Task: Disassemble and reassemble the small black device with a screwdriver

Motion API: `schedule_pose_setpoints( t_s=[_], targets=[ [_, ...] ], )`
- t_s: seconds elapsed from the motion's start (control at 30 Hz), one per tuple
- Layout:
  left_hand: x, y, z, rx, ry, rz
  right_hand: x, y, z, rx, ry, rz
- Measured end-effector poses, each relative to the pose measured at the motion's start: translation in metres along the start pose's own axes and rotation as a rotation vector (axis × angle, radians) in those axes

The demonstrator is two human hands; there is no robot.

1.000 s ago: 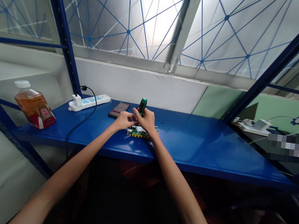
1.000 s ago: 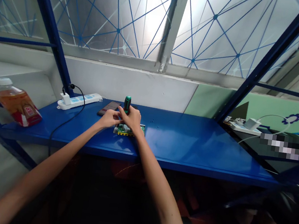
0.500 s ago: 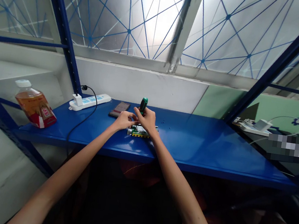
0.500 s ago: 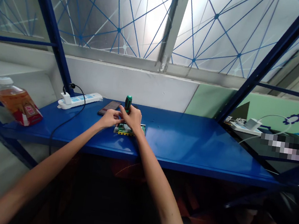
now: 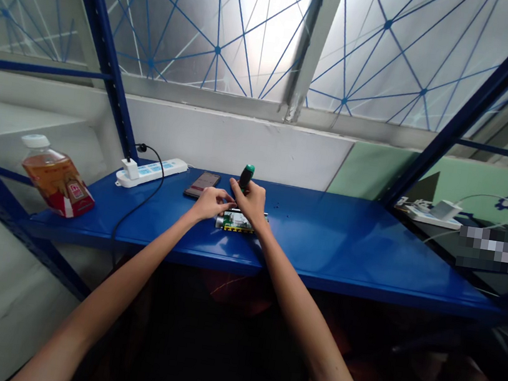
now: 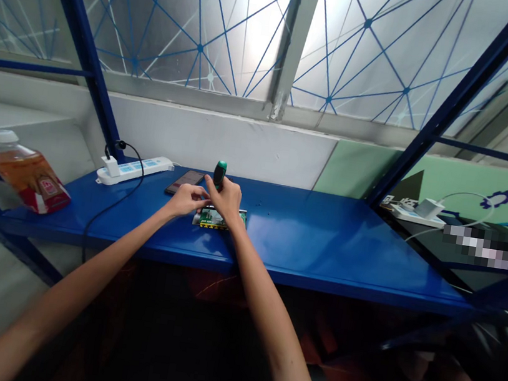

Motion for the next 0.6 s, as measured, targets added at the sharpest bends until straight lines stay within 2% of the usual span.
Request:
schedule_pose_setpoints(
  t_s=[0.17,0.37,0.5,0.6],
  targets=[
    [0.003,0.001,-0.001,-0.040,0.051,-0.027,0.005,0.002,0.001,-0.025,0.039,-0.044],
    [-0.001,0.003,0.004,-0.018,0.110,0.049,0.012,0.004,0.000,-0.032,0.089,-0.133],
    [0.000,0.003,0.007,0.010,0.126,0.025,0.014,0.004,0.004,-0.029,0.113,-0.149],
    [0.004,0.001,0.006,-0.022,0.176,0.003,0.025,0.008,-0.003,-0.043,0.120,-0.209]
  ],
)
Point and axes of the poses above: each hand's wrist, its own y-axis towards the middle knuckle, its own x-axis out of the back of the hand, z = x × y, the point moved 4 cm from there along y, towards the middle knuckle, and after that the axes turned 3 degrees about -z, right-handed, at the moved point
